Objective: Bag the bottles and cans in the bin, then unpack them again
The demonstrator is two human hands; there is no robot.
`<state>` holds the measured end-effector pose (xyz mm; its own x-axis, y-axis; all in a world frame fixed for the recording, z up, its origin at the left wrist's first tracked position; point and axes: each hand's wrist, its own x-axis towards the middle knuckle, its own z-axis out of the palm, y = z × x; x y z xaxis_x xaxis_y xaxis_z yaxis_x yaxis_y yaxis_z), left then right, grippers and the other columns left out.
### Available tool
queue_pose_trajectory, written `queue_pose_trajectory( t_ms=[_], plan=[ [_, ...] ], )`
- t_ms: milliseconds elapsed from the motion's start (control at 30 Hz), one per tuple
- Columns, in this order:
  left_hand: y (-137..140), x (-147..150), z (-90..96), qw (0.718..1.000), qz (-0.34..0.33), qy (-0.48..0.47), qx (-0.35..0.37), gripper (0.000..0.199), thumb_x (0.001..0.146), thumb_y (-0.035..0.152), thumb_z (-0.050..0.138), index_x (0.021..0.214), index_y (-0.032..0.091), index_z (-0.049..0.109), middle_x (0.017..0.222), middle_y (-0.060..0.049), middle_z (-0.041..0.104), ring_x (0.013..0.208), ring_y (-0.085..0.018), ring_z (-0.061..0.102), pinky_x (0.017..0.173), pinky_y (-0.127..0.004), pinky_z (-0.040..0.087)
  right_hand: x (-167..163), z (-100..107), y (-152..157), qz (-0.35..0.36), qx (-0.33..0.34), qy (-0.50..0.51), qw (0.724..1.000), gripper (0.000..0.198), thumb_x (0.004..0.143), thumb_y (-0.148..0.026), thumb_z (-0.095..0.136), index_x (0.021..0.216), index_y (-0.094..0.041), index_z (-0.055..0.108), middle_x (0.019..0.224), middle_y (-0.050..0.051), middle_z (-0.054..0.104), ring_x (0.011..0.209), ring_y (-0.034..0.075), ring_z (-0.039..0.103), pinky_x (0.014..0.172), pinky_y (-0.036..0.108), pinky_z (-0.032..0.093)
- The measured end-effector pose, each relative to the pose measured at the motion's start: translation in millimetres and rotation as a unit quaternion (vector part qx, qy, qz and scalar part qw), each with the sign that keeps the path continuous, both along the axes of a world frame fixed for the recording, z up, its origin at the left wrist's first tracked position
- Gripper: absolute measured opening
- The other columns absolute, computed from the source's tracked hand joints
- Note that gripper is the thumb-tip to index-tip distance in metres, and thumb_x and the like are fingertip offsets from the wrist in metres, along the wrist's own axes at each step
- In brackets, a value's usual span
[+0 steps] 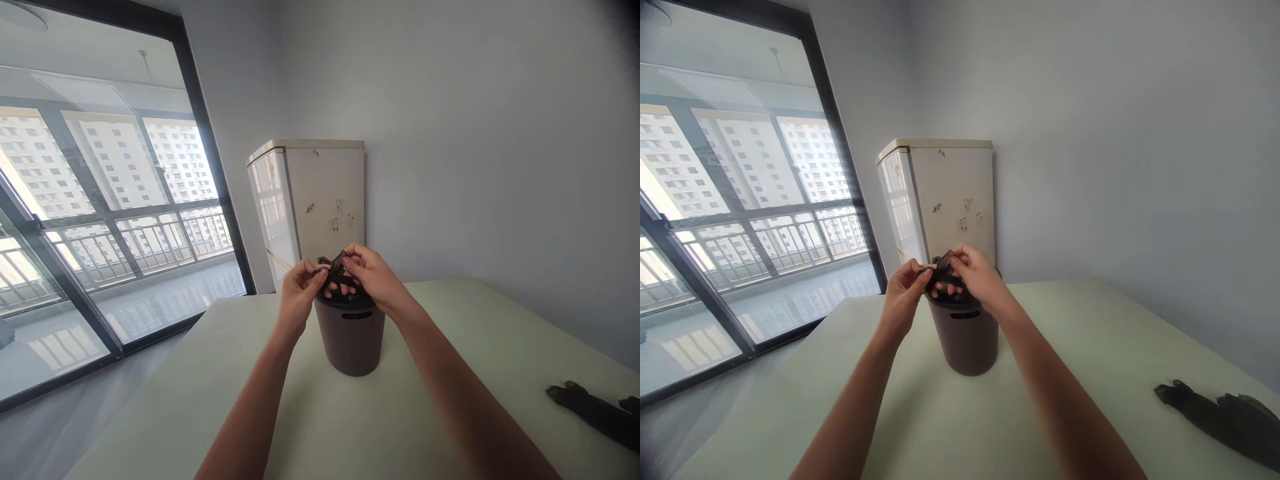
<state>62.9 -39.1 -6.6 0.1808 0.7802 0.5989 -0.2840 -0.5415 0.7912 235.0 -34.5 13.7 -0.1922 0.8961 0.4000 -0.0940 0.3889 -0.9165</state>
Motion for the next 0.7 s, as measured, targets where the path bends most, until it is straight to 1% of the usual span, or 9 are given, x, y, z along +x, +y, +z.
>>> queue_pose_trajectory(
  t_ms=[100,167,267,300,367,467,567,633,700],
  plan=[
    [-3,3,-0.1,0.999,0.048,0.022,0.012,0.037,0.09,0.038,0.075,0.078,0.02,0.046,0.083,-0.002,0.073,0.066,-0.014,0.068,0.062,-0.026,0.054,-1,0,0,-0.014,-0.01,0.006,1.0,0.026,0.092,-0.045,0.064,0.088,-0.025,0.049,0.069,-0.003,0.059,0.052,0.014,0.058,0.047,0.027,0.039],
    [-5,4,-0.6,0.996,0.076,0.046,0.023,0.031,0.089,0.036,0.076,0.083,0.022,0.049,0.079,0.0,0.071,0.066,-0.016,0.069,0.063,-0.027,0.055,-2,0,-1,-0.019,-0.01,0.009,1.0,0.025,0.092,-0.043,0.064,0.087,-0.025,0.048,0.07,-0.003,0.058,0.051,0.013,0.057,0.046,0.027,0.039],
    [-9,5,-0.9,0.986,0.117,0.1,0.061,0.012,0.09,0.029,0.074,0.097,0.023,0.066,0.084,-0.002,0.074,0.068,-0.017,0.071,0.066,-0.029,0.056,-2,0,-1,-0.017,-0.008,0.006,1.0,0.023,0.092,-0.042,0.064,0.088,-0.024,0.049,0.073,-0.003,0.058,0.05,0.012,0.056,0.046,0.027,0.04],
    [-10,5,-0.8,0.981,0.131,0.117,0.078,0.009,0.091,0.027,0.072,0.099,0.023,0.072,0.087,-0.003,0.075,0.069,-0.018,0.071,0.068,-0.03,0.056,-2,0,-1,-0.019,-0.007,0.006,1.0,0.023,0.091,-0.041,0.064,0.088,-0.024,0.049,0.072,-0.004,0.057,0.05,0.012,0.056,0.046,0.026,0.041],
    [-11,5,-0.5,0.974,0.148,0.136,0.109,0.013,0.091,0.022,0.07,0.099,0.025,0.08,0.091,-0.004,0.078,0.073,-0.019,0.071,0.072,-0.032,0.055,-2,0,0,-0.025,-0.008,0.009,1.0,0.021,0.091,-0.039,0.063,0.087,-0.024,0.049,0.071,-0.004,0.056,0.051,0.011,0.055,0.047,0.025,0.041],
    [-11,6,-0.2,0.969,0.155,0.139,0.136,0.019,0.088,0.017,0.072,0.096,0.028,0.084,0.093,-0.005,0.079,0.081,-0.023,0.071,0.078,-0.036,0.054,-2,0,-1,-0.033,-0.003,0.009,0.999,0.02,0.09,-0.037,0.063,0.087,-0.023,0.049,0.072,-0.004,0.055,0.052,0.01,0.053,0.048,0.025,0.042],
    [-9,6,-0.6,0.965,0.159,0.152,0.146,0.022,0.083,0.015,0.077,0.097,0.03,0.085,0.095,-0.006,0.079,0.087,-0.025,0.07,0.084,-0.038,0.051,-2,2,-4,-0.052,0.01,0.003,0.999,0.023,0.087,-0.035,0.066,0.09,-0.023,0.046,0.084,-0.004,0.056,0.052,0.008,0.053,0.052,0.026,0.045],
    [-7,6,-0.8,0.959,0.161,0.179,0.149,0.023,0.085,0.015,0.076,0.099,0.03,0.084,0.095,-0.006,0.078,0.086,-0.025,0.069,0.082,-0.037,0.049,-1,3,-6,-0.058,0.022,0.002,0.998,0.027,0.084,-0.031,0.069,0.092,-0.024,0.044,0.094,-0.005,0.055,0.053,0.006,0.053,0.054,0.026,0.045],
    [-6,5,-0.6,0.954,0.165,0.2,0.151,0.02,0.088,0.016,0.071,0.097,0.028,0.084,0.092,-0.006,0.077,0.083,-0.024,0.067,0.079,-0.035,0.046,1,4,-8,-0.048,0.035,0.005,0.998,0.029,0.081,-0.026,0.069,0.094,-0.025,0.043,0.099,-0.005,0.054,0.056,0.006,0.055,0.056,0.027,0.044]
  ],
)
